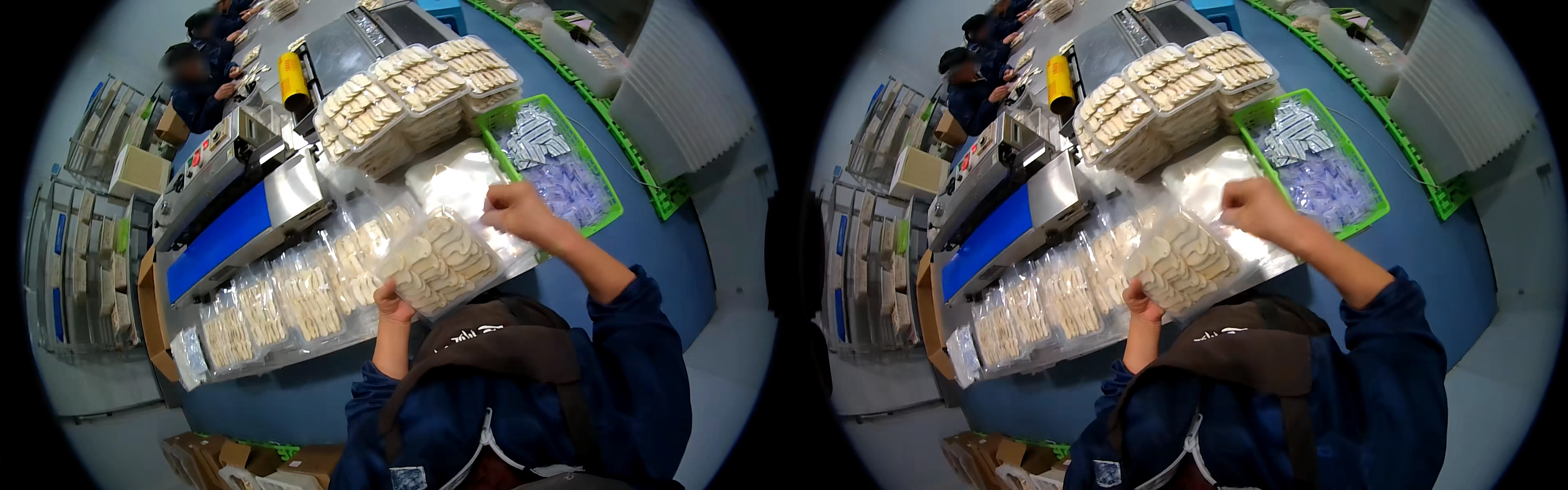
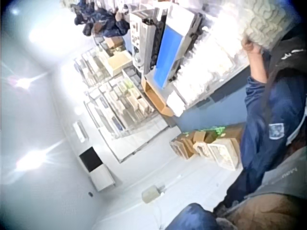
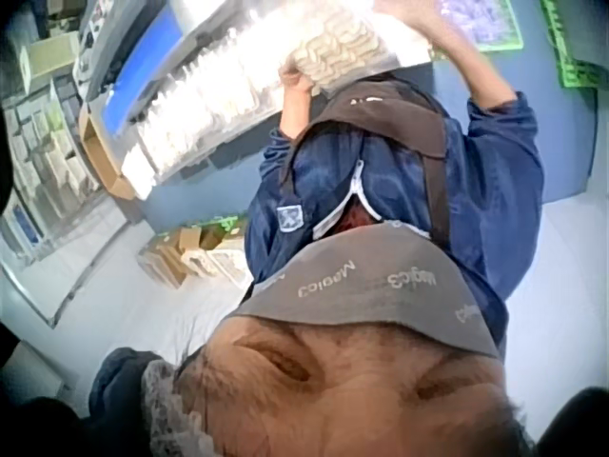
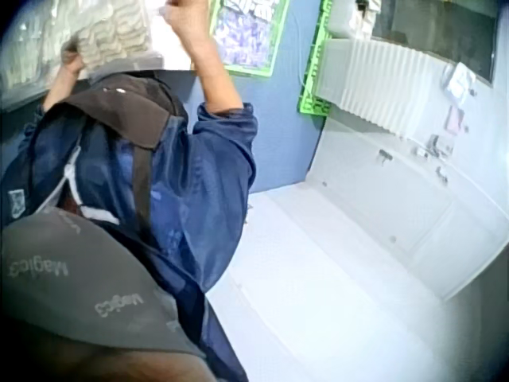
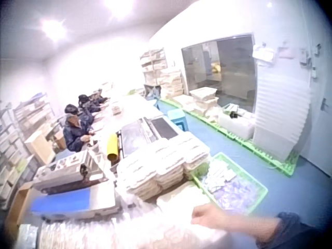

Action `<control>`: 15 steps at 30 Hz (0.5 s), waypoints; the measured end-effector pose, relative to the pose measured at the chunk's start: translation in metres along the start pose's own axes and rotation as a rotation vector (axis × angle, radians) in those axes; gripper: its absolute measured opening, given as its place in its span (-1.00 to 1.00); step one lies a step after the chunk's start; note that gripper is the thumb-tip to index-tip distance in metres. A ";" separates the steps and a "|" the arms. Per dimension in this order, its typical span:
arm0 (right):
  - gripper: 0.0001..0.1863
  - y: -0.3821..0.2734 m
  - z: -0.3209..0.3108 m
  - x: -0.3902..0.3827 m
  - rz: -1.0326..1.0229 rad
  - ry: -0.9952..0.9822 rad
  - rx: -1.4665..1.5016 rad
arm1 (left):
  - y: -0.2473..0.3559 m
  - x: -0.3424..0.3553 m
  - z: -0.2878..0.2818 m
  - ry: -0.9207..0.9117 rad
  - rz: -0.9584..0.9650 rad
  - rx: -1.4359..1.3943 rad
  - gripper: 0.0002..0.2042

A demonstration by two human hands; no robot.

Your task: The person places trays of sliced food items into clear plastic bags and seals them using a heat-sealing machine. The sealed packages are then stacked on the table. The process is repeated continuously with multiple trays.

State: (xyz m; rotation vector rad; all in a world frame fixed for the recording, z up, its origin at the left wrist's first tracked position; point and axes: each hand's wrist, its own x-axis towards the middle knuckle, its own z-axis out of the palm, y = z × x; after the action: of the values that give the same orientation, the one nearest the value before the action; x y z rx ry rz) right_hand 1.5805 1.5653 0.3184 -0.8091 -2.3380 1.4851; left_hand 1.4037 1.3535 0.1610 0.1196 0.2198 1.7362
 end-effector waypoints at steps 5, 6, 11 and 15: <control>-0.75 -0.009 -0.012 0.008 0.029 -0.459 0.079 | -0.012 0.001 0.011 -0.080 0.003 -0.025 -0.30; -0.75 -0.007 -0.032 0.012 0.169 -0.404 0.185 | -0.013 -0.001 0.010 -0.069 0.000 -0.035 -0.30; -0.65 0.143 -0.083 0.067 0.134 0.480 -0.682 | -0.013 -0.003 -0.001 0.117 -0.070 -0.031 -0.32; -0.64 0.193 -0.083 0.082 -0.020 0.478 -0.657 | -0.018 -0.005 0.011 0.227 0.013 0.047 -0.31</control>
State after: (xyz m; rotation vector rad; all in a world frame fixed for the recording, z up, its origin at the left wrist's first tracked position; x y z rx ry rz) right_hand 1.6154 1.7373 0.1771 -1.1257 -2.4183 0.4042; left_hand 1.4237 1.3519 0.1681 -0.0424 0.4273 1.7571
